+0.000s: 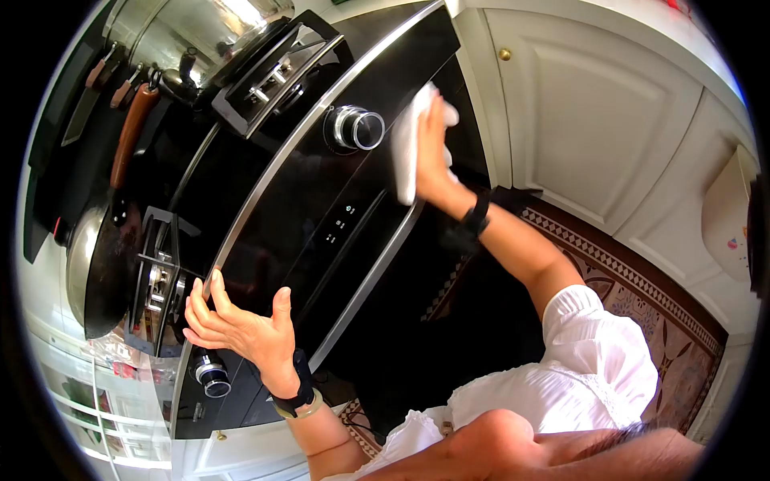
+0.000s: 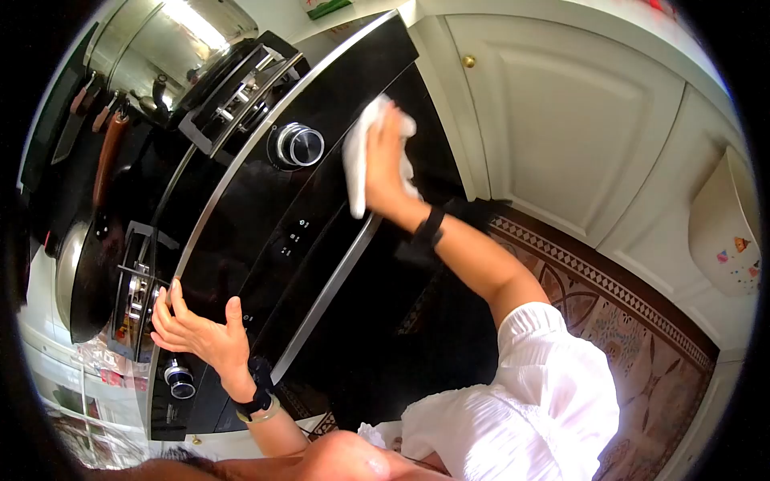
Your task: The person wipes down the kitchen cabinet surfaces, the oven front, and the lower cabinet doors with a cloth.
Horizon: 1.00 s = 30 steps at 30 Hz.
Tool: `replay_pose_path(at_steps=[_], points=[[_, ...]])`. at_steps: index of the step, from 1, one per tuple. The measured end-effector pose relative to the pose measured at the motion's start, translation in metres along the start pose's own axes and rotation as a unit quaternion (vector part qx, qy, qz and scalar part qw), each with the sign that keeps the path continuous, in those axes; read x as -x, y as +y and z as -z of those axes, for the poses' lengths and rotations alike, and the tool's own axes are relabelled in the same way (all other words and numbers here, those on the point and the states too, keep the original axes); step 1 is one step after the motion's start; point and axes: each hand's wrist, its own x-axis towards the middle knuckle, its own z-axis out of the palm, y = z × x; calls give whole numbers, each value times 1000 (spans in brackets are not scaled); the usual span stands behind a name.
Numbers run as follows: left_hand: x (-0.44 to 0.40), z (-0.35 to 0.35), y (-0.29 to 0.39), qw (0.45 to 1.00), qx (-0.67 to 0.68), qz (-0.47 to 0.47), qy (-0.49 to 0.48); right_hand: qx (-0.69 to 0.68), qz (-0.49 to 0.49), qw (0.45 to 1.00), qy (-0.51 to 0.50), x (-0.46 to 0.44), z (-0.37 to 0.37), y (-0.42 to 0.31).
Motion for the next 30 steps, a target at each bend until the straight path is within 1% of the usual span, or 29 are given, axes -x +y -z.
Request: replay_pose_path(at_steps=[1, 3, 4, 5, 7, 8, 11, 12, 13, 14, 15, 16, 17, 18, 19, 20, 21, 23, 25, 27, 28, 30], points=[[-1, 0, 0, 1000, 1, -3, 4, 2, 50, 999, -12, 15, 8, -21], [-2, 0, 0, 1000, 4, -10, 11, 0, 50, 997, -52, 8, 29, -38], [-2, 0, -1, 1000, 4, -15, 15, 19, 73, 996, -52, 3, 30, -24], [-2, -1, -1, 1000, 1, -18, 14, 30, 75, 995, -59, 0, 31, -9], [-1, -1, -1, 1000, -6, -21, 17, -69, 0, 998, 14, -11, 20, 32], [-1, -2, -2, 1000, -5, -22, 18, -355, -172, 919, 8, -21, 34, 54], [-1, -3, -2, 1000, -5, -24, 20, -267, -259, 928, 33, -19, 18, 159], [-1, -3, -2, 999, -5, -24, 21, -187, -270, 944, 30, -8, 5, 185], [-1, -3, -1, 999, -5, -24, 23, -51, -256, 965, 12, 10, -13, 212], [-1, -3, -1, 999, -10, -23, 25, 90, -231, 969, -14, 35, -35, 238], [-1, -3, 0, 999, -14, -22, 26, 210, -202, 956, 28, 67, -45, 230], [-1, -4, 1, 999, -18, -22, 26, -33, -242, 967, 73, 79, -26, 180], [-2, -4, 1, 999, -19, -22, 27, -276, -266, 917, 115, 85, -6, 125], [-2, -4, 1, 999, -22, -22, 28, -135, -229, 962, 57, 99, -9, 112], [-2, -5, 1, 999, -24, -23, 29, 9, -186, 982, -1, 112, -11, 105], [-2, -5, 1, 999, -33, -23, 32, 77, -121, 988, -62, 123, -4, 95], [-2, -5, 2, 998, -36, -25, 35, 20, -156, 986, -59, 108, 6, 68], [-1, -6, 1, 998, -40, -33, 37, -58, -78, 995, -27, 89, 21, 65], [0, -9, 0, 997, -42, -43, 40, 3, -33, 999, -35, 80, 28, 80], [-1, -9, -1, 997, -50, -46, 40, 60, -58, 997, -1, 93, 18, 120], [-1, -9, -1, 996, -63, -47, 36, -23, -191, 981, 30, 107, 4, 148], [0, -11, -3, 996, -61, -51, 41, 110, -124, 985, 38, 168, -9, 202]])
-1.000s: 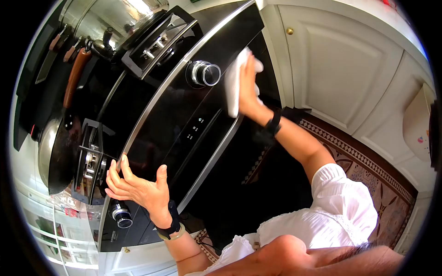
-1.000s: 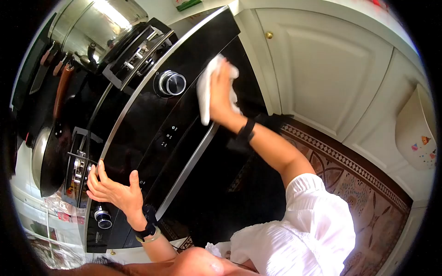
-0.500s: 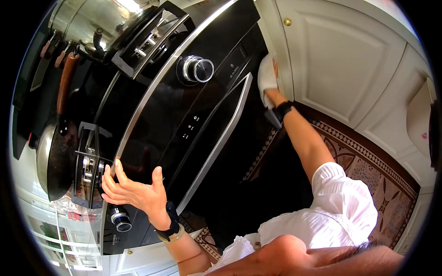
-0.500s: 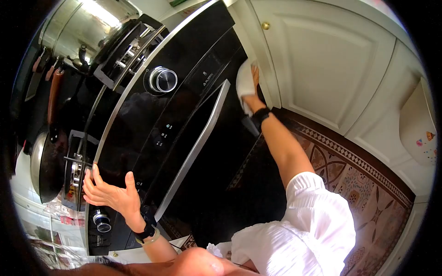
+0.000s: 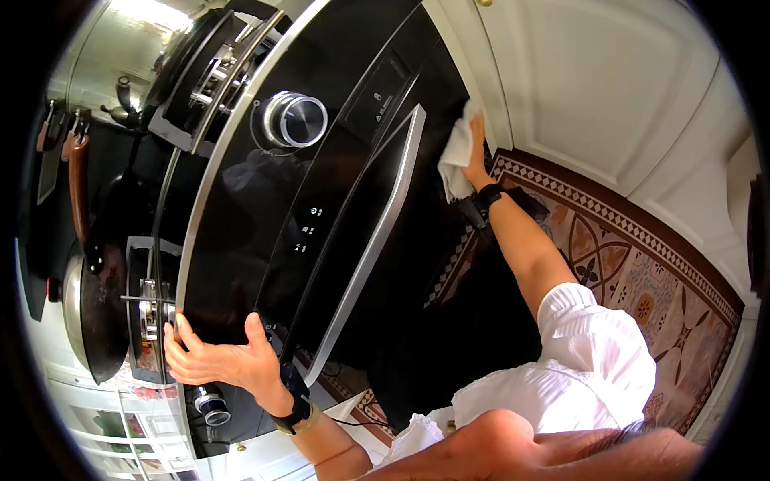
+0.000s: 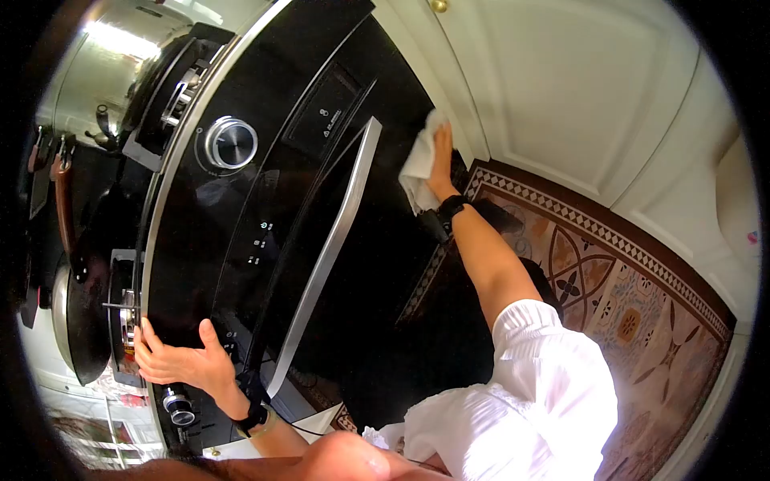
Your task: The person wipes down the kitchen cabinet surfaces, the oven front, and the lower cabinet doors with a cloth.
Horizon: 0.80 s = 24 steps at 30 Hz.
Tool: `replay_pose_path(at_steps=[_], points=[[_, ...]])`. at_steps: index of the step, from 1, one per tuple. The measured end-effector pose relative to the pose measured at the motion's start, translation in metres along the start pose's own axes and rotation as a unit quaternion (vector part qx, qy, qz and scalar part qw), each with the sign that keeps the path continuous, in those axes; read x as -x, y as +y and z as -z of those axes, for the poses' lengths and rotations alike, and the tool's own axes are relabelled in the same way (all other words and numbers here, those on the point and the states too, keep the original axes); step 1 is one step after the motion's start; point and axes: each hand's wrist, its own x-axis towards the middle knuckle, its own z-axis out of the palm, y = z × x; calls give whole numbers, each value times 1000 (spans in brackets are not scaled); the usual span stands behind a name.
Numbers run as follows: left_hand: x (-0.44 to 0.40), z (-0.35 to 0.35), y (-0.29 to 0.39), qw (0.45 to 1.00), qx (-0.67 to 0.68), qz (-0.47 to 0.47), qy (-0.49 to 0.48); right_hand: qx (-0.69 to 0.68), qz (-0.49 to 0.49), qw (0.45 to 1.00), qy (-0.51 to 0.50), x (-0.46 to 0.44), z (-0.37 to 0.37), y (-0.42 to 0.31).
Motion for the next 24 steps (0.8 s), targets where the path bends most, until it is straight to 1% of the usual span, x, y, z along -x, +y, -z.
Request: replay_pose_path(at_steps=[1, 3, 6, 8, 9, 10, 11, 12, 13, 14, 15, 17, 19, 21, 24], points=[[0, -1, 0, 1000, 1, -1, 2, 65, 34, 997, 19, 27, -11, 35], [-1, -3, -1, 1000, -7, -13, 15, 22, -57, 998, -24, 75, 0, 30], [0, -6, -1, 999, -33, -24, 31, -41, -174, 982, -59, 145, 4, -1], [1, -7, -3, 998, -52, -27, 22, -80, -220, 971, -55, 173, 1, -22], [0, -7, -2, 998, -54, -29, 25, -104, -232, 966, -40, 175, -3, -27], [1, -9, -2, 998, -53, -30, 25, -156, -250, 956, -6, 168, -12, -25], [2, -9, -3, 997, -60, -32, 25, -239, -277, 930, 44, 162, -27, -12], [1, -9, -2, 997, -61, -39, 30, -463, -339, 803, 158, 171, -63, 43], [0, -10, -1, 996, -63, -43, 37, -220, -255, 938, 82, 123, -31, -4], [-1, -10, 0, 996, -68, -50, 36, -122, -210, 968, 58, 95, -16, -18], [-1, -10, 0, 995, -68, -56, 39, -92, -204, 973, 52, 85, -15, -4], [-1, -11, -1, 995, -67, -65, 44, -77, -263, 961, 47, 92, -19, 25], [1, -12, -3, 993, -87, -67, 42, -61, -334, 940, 30, 127, -22, 47], [3, -14, -6, 994, -94, -54, 35, -50, -400, 915, 5, 174, -20, 43], [-2, -14, -1, 992, -87, -73, 60, -62, -465, 882, -33, 232, -9, 8]])
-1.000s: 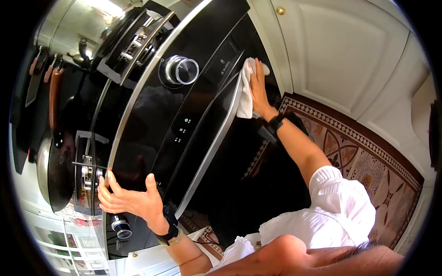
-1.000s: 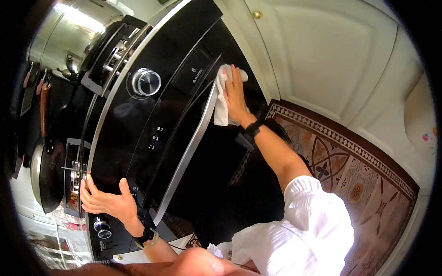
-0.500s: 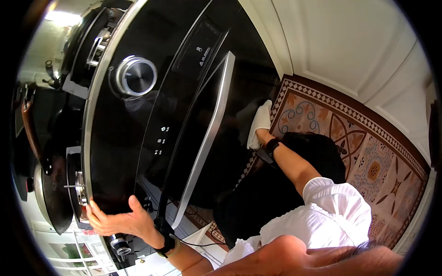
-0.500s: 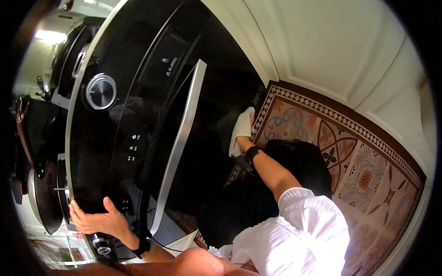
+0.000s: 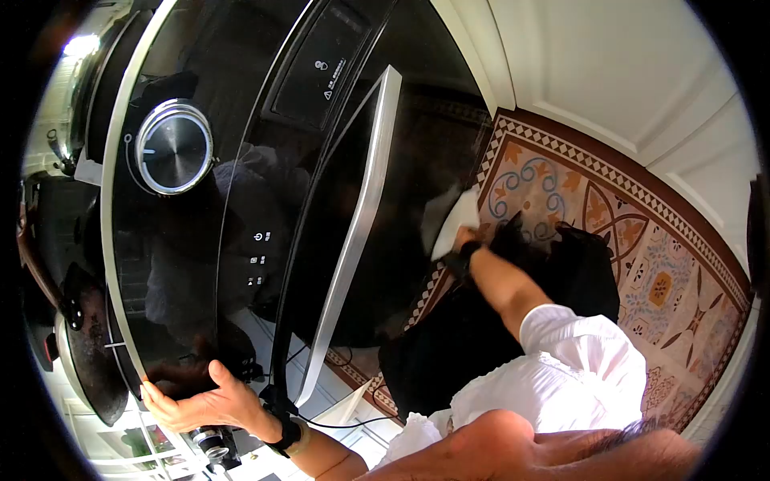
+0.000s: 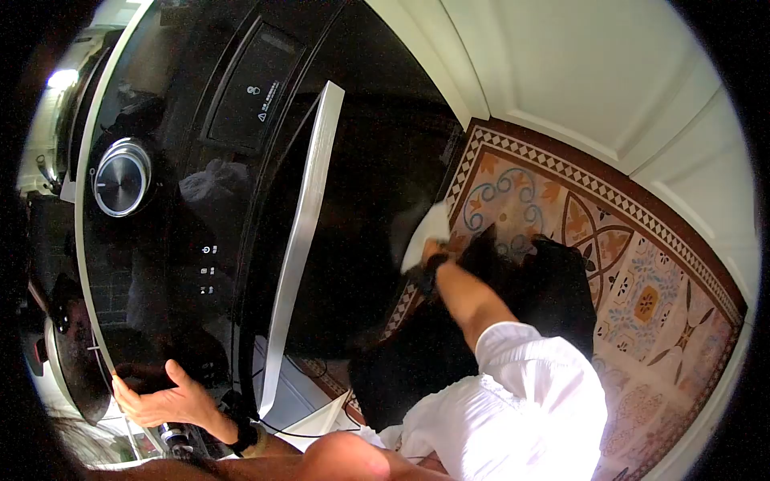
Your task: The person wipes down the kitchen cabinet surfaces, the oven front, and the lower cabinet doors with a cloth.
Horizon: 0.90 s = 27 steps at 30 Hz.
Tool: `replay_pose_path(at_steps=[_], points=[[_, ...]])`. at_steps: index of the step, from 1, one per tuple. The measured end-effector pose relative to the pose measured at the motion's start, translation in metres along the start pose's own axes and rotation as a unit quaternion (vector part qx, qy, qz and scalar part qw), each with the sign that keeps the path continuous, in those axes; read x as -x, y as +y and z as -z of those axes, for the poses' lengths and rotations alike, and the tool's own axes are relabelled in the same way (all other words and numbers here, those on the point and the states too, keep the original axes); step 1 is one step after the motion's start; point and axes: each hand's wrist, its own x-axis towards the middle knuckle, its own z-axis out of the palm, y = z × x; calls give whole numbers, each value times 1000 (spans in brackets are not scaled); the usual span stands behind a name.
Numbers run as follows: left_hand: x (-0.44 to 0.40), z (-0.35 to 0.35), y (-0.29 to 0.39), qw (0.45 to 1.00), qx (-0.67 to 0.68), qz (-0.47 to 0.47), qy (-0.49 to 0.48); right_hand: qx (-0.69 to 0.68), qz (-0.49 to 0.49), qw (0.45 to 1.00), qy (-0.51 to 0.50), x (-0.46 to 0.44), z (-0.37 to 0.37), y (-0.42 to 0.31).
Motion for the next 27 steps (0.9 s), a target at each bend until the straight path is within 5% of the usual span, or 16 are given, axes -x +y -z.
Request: replay_pose_path(at_steps=[6, 14, 17, 22, 24, 27], points=[[3, -1, -2, 1000, -5, 25, -4, -53, 6, 995, -82, 68, 25, -51], [-8, 12, 4, 996, 60, 64, -29, -269, 163, 925, -212, -12, 98, -245], [-7, 13, 4, 993, 79, 86, -34, -392, 162, 851, -310, -47, 130, -305], [-15, 19, 8, 989, 115, 90, -35, -522, 221, 623, -539, -83, 167, -332], [-12, 24, 6, 989, 105, 91, -59, -606, -41, 691, -392, -54, 191, -341], [-16, 27, 8, 987, 121, 84, -61, -605, -11, 680, -415, -49, 208, -331]])
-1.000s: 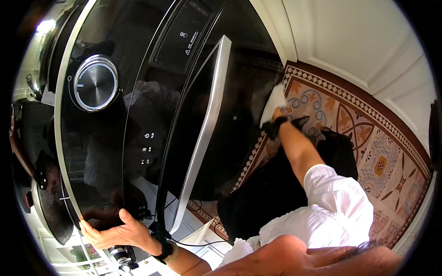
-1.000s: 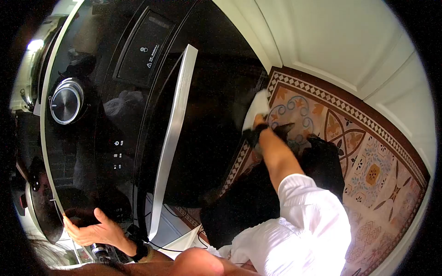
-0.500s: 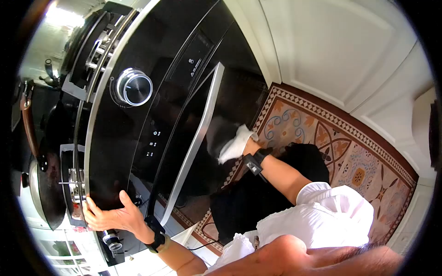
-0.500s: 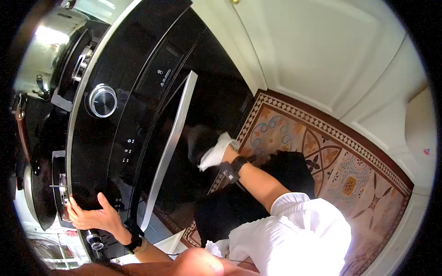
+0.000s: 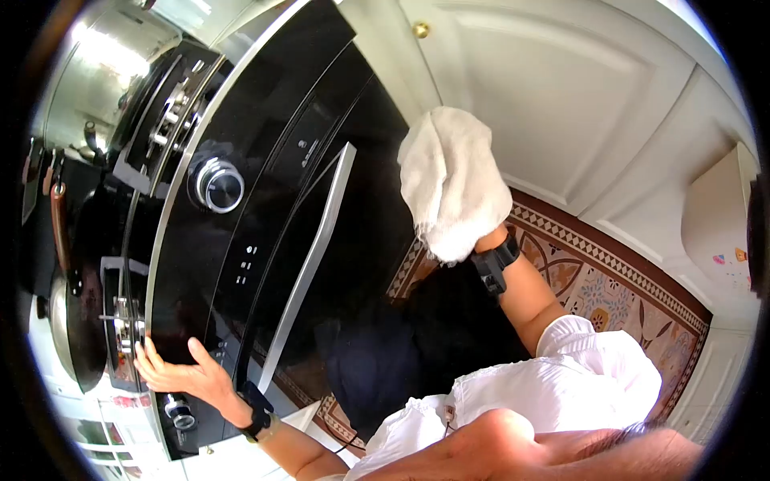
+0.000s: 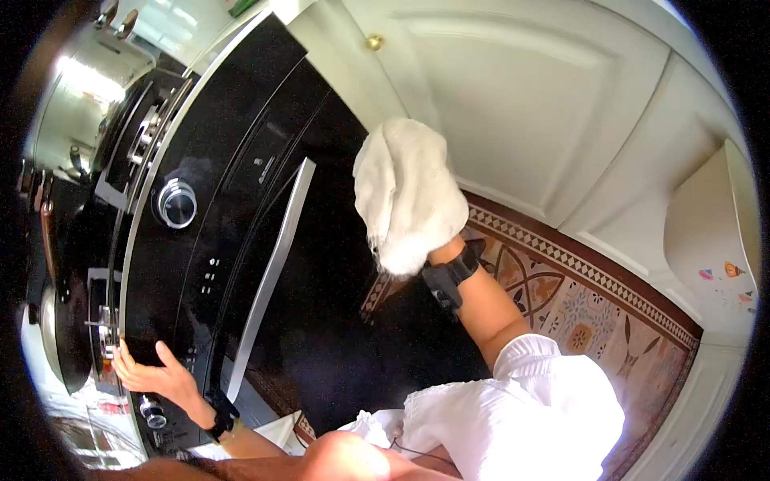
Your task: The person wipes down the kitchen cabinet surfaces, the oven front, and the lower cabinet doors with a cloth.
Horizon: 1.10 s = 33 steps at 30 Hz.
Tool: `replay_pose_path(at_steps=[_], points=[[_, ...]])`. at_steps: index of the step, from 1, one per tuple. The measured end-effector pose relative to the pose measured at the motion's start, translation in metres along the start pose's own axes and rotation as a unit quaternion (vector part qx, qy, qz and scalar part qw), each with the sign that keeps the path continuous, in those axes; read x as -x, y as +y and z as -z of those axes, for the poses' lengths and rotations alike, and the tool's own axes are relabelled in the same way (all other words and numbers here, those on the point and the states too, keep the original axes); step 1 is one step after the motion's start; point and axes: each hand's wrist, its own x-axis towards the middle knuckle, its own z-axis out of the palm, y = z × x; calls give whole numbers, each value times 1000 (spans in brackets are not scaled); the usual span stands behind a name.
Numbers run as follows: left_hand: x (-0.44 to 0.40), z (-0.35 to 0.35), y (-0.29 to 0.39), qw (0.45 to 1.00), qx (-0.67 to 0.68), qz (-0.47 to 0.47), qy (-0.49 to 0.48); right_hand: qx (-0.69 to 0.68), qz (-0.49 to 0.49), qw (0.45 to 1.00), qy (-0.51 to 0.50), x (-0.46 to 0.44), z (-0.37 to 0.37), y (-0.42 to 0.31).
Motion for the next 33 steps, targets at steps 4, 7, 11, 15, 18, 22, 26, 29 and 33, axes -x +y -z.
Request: replay_pose_path(at_steps=[4, 7, 11, 15, 18, 22, 26, 29, 33], points=[[-7, 26, 86, 969, 235, 12, 79, 32, 13, 998, -51, 6, -5, -23], [-21, 23, 182, 788, 585, -36, -187, 379, 61, 922, -48, 15, -39, -48], [-26, -23, 314, 262, 852, 179, -417, 324, 56, 943, 46, 18, -67, -63], [-17, -49, 394, 234, 819, 250, -460, 103, -15, 990, 98, 20, -38, -76], [-7, -83, 412, 164, 767, 392, -480, 358, 15, 932, 58, 38, 13, -112], [-21, -122, 420, 142, 790, 489, -342, -7, -76, 977, 200, 24, 16, -122], [-93, -131, 414, 570, 785, 242, -10, 182, -19, 976, 117, -28, -50, -108], [-171, -133, 403, 701, 672, 94, 221, 354, 56, 934, -9, -84, -97, -106], [-198, -185, 432, 812, 557, -9, 173, 548, 149, 821, -60, -129, -114, -88]])
